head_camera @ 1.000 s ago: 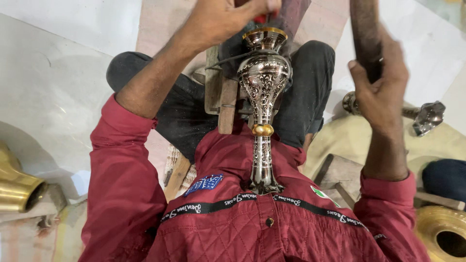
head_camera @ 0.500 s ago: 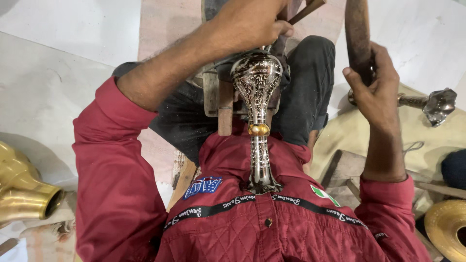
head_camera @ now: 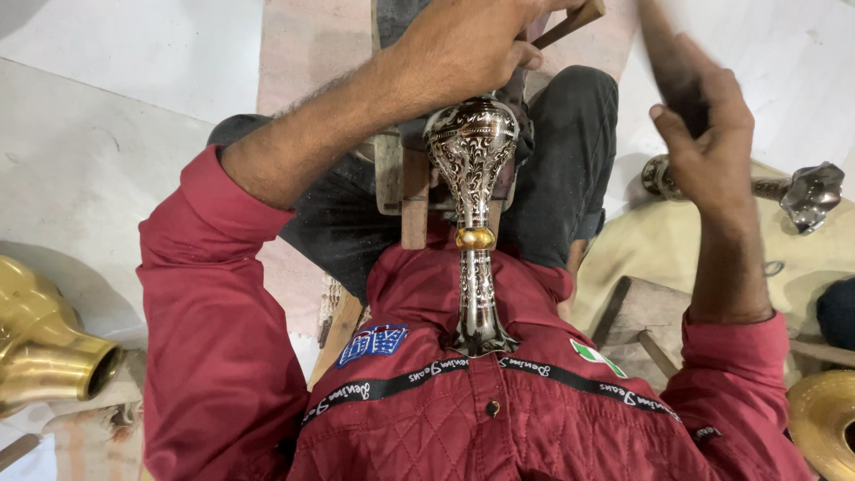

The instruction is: The person sits on the floor holding an engraved metal vase against a wooden support and uses a small punch and a wooden mallet to tap and shape the vase's surface, repositioning the vase and punches by hand to work different areas of the decoration.

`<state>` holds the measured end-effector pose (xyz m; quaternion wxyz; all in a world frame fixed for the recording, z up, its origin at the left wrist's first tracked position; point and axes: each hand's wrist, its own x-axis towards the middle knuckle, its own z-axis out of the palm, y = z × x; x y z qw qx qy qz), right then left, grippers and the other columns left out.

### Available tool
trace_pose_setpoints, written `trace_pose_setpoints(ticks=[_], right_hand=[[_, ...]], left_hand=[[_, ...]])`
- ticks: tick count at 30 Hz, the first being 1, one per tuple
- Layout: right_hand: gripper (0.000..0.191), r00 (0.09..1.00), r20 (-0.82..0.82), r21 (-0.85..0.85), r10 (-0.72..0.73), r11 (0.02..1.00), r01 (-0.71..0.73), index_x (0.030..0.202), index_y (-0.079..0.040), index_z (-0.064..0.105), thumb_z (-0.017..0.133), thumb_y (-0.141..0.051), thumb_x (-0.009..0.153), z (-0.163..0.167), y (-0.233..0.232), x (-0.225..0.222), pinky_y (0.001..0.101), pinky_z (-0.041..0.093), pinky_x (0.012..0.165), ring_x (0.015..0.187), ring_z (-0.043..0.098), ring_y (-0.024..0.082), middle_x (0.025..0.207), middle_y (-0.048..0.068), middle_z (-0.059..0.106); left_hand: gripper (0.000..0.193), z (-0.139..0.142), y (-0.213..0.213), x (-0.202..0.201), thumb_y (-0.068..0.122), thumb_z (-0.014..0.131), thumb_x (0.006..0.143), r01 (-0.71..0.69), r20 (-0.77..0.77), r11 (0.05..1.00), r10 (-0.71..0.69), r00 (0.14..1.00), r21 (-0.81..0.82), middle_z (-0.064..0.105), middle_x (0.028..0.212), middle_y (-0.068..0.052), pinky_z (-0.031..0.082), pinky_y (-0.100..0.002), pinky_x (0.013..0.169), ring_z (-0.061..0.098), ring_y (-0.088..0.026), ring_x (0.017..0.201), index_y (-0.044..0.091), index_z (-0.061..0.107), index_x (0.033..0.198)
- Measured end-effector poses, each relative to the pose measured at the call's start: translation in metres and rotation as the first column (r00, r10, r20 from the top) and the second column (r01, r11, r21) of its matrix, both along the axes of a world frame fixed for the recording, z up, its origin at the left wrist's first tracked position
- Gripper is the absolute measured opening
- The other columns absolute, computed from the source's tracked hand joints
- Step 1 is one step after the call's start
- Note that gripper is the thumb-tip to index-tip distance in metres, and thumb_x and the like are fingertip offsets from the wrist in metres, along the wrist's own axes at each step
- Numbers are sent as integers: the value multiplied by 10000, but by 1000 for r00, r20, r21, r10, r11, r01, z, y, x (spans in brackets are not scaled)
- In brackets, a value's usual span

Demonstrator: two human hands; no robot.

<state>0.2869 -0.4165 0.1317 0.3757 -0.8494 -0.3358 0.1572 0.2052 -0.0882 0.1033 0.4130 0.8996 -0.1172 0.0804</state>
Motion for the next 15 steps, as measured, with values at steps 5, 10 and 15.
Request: trace_pose_setpoints(ticks=[5, 10, 15], right_hand=[[559, 979, -182, 266, -92, 954, 139, 1548, -56, 396, 641, 54, 1058, -1, 2, 3, 340, 608, 1015, 1123, 660, 168, 1166, 90, 622], [400, 997, 76, 82, 13, 996, -20, 1541, -56, 495, 653, 67, 1194, -4, -5, 13, 310, 555, 898, 1011, 593, 153, 1118, 90, 569], [509, 983, 181, 18, 10, 1000, -14, 1534, -26, 494, 626, 89, 1056, -7, -5, 14, 343, 586, 871, 1018, 612, 188, 1133, 138, 579]], left_hand=[[445, 2, -2, -2, 150, 791, 936, -5, 21, 1000, 6, 1000, -3, 756, 945, -116, 589, -430, 683, 756, -270, 823, 114, 634, 1351], [381, -2, -4, 2, 197, 790, 968, -9, 0, 999, 9, 1000, 44, 757, 947, -119, 601, -400, 678, 763, -244, 815, 67, 654, 1300], [463, -6, -5, 6, 163, 796, 896, -10, 47, 1000, 9, 999, 14, 751, 868, -120, 581, -422, 598, 748, -258, 749, 49, 657, 1323]])
